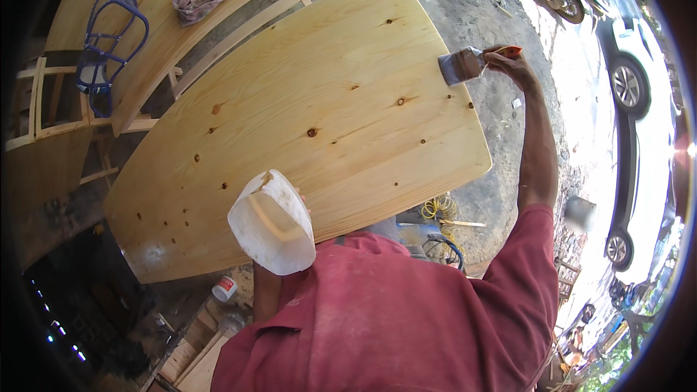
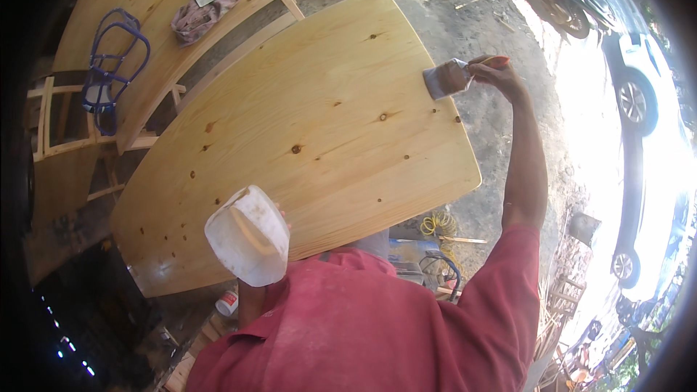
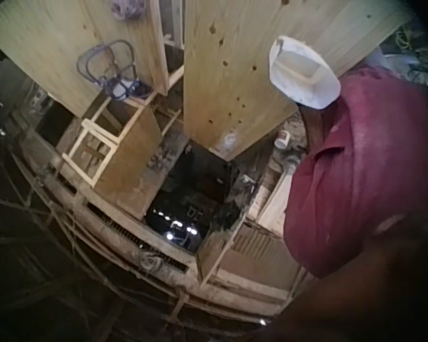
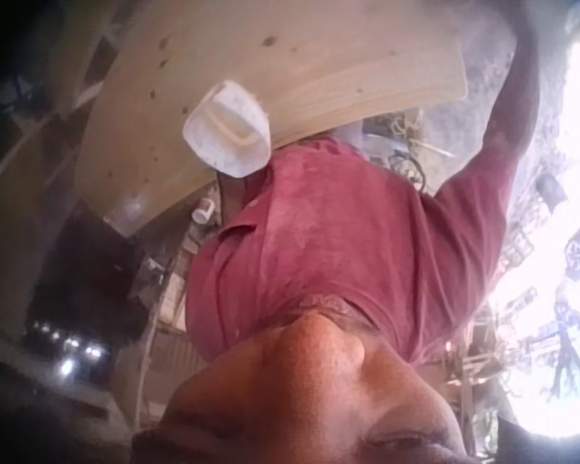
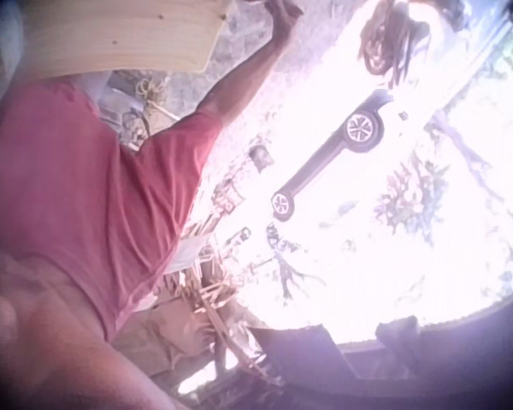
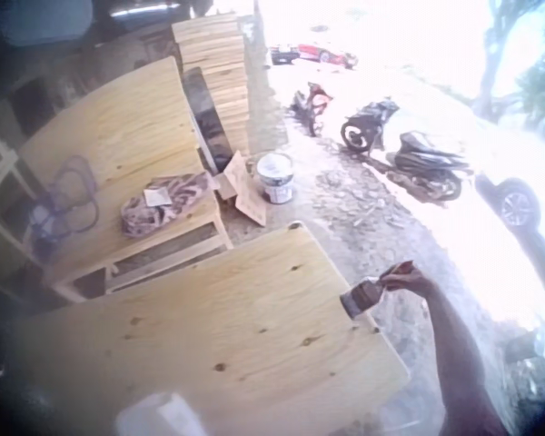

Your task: The person applies a clear coating to a large wooden panel using a brush and a plastic container.

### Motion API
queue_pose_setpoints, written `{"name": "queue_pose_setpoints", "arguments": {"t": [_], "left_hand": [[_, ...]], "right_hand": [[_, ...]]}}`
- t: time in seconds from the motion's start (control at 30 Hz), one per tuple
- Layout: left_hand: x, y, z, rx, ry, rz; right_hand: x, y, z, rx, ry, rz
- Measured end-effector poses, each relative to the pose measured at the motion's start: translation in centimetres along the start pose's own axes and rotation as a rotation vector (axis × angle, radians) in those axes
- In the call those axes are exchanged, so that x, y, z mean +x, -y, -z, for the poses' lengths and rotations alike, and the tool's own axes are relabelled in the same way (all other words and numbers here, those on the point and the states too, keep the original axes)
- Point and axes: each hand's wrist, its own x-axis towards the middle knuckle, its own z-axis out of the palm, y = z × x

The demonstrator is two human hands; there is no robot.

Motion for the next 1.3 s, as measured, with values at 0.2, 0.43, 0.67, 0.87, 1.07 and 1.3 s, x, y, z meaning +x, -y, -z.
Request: {"name": "queue_pose_setpoints", "arguments": {"t": [0.2,0.43,0.67,0.87,1.07,1.3], "left_hand": [[-1.0,-0.3,1.8,-0.093,0.09,0.003],[-4.4,-1.1,5.0,-0.2,0.023,-0.047],[-5.7,-3.0,15.9,-0.254,0.179,-0.174],[-11.0,-6.7,19.9,-0.133,-0.028,-0.383],[-20.1,-11.4,26.5,-0.198,-0.159,-0.568],[-28.3,-15.3,37.4,-0.318,-0.199,-0.738]], "right_hand": [[0.2,1.1,1.3,-0.076,-0.038,0.036],[-3.6,8.6,-2.2,-0.506,-0.274,0.197],[-20.4,17.9,-28.0,0.068,-0.45,0.593],[-33.3,22.5,-51.4,-0.141,0.35,0.695],[-40.3,20.0,-72.7,-0.724,0.515,0.681],[-46.9,18.4,-87.1,-0.674,0.615,0.758]]}}
